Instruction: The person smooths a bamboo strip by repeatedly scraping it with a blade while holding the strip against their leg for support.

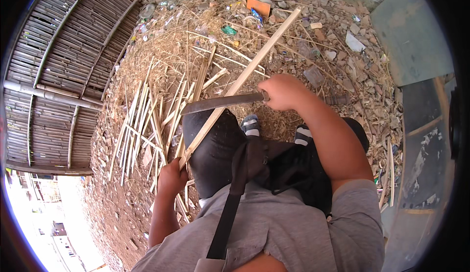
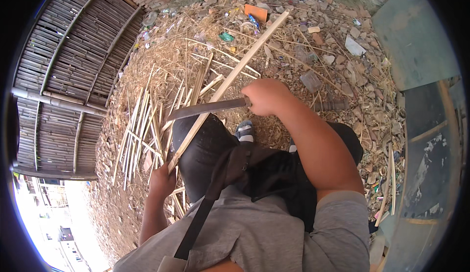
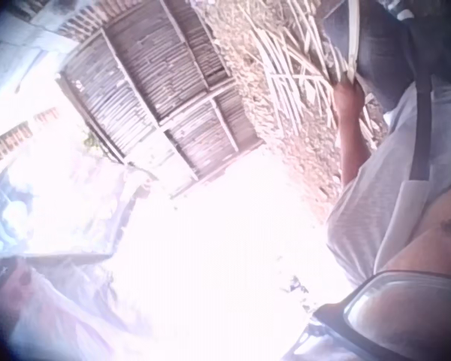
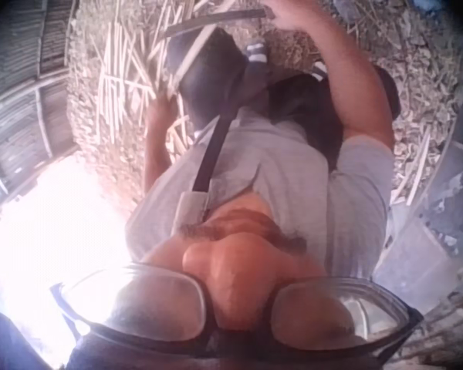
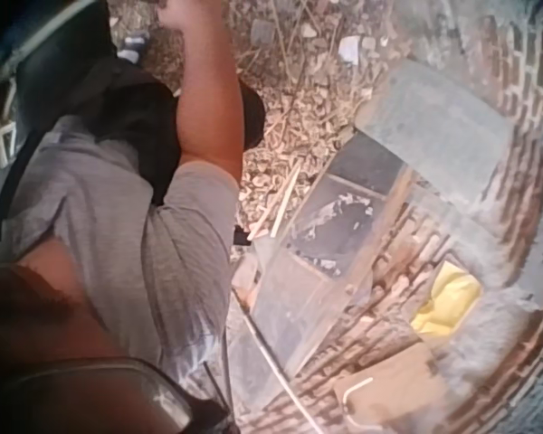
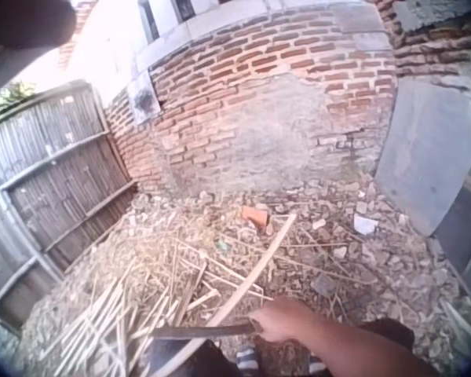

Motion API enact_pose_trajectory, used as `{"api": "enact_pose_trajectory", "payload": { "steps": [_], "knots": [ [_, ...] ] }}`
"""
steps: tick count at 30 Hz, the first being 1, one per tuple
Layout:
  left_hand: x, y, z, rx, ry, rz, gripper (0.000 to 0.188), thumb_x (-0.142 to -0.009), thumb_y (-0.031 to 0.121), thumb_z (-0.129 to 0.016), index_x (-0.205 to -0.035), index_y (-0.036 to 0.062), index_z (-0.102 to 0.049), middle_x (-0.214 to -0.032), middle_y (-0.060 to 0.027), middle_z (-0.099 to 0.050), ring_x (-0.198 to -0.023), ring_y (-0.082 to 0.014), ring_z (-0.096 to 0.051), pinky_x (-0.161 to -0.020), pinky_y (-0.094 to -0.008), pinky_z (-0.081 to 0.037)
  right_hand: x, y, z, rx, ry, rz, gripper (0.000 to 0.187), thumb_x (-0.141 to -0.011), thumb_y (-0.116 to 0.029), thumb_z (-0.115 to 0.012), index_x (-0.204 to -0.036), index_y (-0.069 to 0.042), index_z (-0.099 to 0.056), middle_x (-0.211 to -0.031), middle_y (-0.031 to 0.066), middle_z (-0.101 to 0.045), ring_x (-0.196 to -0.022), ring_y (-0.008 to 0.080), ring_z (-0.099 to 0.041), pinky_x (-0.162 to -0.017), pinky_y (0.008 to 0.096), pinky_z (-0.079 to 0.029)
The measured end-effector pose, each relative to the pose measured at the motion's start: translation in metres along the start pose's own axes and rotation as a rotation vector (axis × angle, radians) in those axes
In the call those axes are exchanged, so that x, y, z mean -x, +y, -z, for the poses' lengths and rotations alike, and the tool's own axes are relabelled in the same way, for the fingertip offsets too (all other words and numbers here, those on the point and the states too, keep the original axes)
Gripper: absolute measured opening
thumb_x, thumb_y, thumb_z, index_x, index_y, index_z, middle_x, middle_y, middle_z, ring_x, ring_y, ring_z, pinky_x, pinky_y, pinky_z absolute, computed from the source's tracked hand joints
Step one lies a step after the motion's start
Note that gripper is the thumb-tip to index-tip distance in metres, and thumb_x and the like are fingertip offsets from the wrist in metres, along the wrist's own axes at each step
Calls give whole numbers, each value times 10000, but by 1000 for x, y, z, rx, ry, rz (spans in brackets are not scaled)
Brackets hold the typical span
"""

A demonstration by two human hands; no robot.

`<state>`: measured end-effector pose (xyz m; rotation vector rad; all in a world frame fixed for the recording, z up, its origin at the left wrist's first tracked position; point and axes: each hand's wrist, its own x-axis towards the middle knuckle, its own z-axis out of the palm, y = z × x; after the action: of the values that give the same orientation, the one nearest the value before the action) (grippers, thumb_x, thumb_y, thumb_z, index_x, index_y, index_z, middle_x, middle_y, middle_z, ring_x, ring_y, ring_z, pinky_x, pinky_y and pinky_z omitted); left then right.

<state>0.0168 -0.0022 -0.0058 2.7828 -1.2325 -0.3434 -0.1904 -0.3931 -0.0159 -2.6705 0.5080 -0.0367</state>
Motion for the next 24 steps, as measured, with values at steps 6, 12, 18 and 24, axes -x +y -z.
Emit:
{"api": "enact_pose_trajectory", "payload": {
  "steps": [6, 12, 18, 24],
  "knots": [
    [-1, -2, -7, -31, 8, -28, 251, -856, 139, -612, -1086, 47, -652, -810, -264, -681, -769, -467, -667, -718, -562, -536, -1, 50, 8, -249, 95, -392, 369, -820, -248, -734, -1148, -82, -707, -1007, 182, -721, -971, 368, -694, -871, 466, -551],
    [1, 7, 4, -42, -8, -17, 272, -864, 141, -606, -1113, 41, -647, -816, -261, -686, -773, -462, -670, -724, -558, -541, -5, 37, 0, -228, 148, -363, 436, -820, -241, -742, -1215, -64, -684, -1050, 202, -717, -999, 381, -687, -895, 464, -545],
    [-1, 2, 2, -11, -5, -37, 307, -853, 125, -596, -1141, 26, -642, -824, -264, -690, -782, -463, -673, -744, -557, -544, -3, 2, 2, -108, -47, -36, 379, -811, -251, -767, -1124, -44, -712, -955, 203, -717, -929, 364, -699, -838, 466, -545],
    [-6, -4, 5, -6, -31, -55, 311, -823, 91, -575, -1118, 12, -636, -855, -276, -687, -820, -472, -667, -789, -557, -537, 4, 58, 20, -294, -33, -398, 534, -782, -271, -784, -1259, -57, -677, -1107, 197, -714, -1033, 324, -697, -919, 421, -545]
  ]
}}
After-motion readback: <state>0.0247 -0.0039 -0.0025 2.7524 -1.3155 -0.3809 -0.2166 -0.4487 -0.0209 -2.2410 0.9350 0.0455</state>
